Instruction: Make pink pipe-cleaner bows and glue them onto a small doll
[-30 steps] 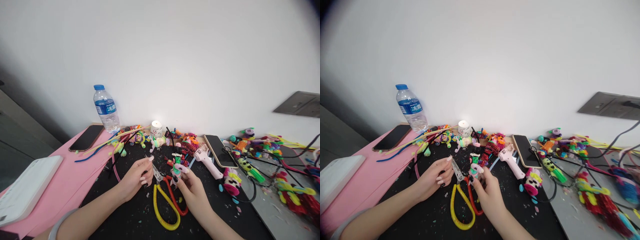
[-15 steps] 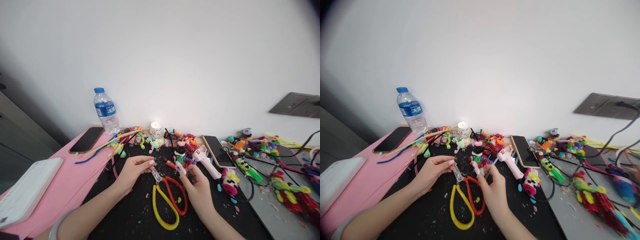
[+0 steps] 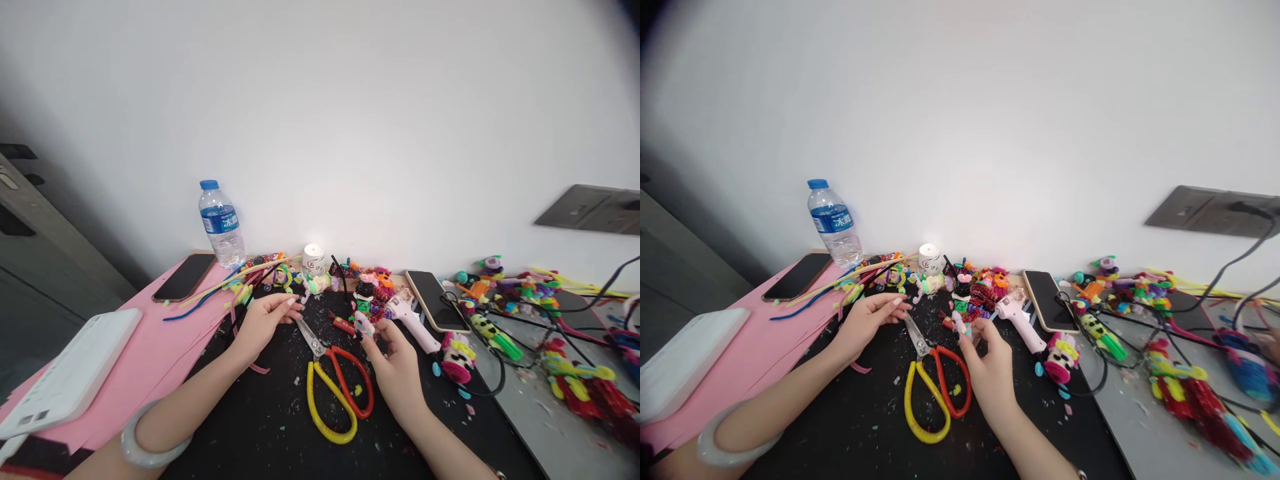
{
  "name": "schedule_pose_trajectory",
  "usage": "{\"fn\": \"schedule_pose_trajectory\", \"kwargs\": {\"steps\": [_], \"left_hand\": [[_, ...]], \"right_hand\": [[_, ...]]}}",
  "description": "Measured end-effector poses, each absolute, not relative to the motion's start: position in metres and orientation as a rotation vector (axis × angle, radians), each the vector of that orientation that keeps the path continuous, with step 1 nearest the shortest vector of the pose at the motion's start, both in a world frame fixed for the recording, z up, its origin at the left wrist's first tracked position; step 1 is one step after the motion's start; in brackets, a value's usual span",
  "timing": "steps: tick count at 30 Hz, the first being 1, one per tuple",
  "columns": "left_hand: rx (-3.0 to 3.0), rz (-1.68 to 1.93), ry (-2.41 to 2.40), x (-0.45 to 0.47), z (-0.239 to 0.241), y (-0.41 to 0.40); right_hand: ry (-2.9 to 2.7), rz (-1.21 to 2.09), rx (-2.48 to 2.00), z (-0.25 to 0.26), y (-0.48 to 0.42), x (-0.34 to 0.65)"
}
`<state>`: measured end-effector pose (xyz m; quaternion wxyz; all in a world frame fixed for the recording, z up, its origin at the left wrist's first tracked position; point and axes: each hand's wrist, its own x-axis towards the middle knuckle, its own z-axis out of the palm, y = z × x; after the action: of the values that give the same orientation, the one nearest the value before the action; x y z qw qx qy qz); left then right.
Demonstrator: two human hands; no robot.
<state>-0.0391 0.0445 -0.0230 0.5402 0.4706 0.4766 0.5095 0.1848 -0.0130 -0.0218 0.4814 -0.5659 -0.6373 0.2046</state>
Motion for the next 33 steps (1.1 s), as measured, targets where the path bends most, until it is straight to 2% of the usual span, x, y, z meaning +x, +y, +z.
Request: {"fn": "schedule_pose_trajectory", "kwargs": {"steps": [12, 28, 33], "left_hand": [[1.376, 1.240, 1.270, -0.0422, -0.0217, 0.0433], [1.382, 1.311, 1.170, -0.0425, -0.0249, 0.0464], [1.364, 1.312, 1.276, -0.0430, -0.0178, 0.0415]], "right_hand": [[-1.576, 0.482, -1.403, -0.0218, -0.0135, 0.1848], [-1.607, 0.431, -1.462, -0.0227, -0.0149, 0.1871], [-1.607, 0.443, -1.458, -0.0237, -0.0147, 0.1874]]}}
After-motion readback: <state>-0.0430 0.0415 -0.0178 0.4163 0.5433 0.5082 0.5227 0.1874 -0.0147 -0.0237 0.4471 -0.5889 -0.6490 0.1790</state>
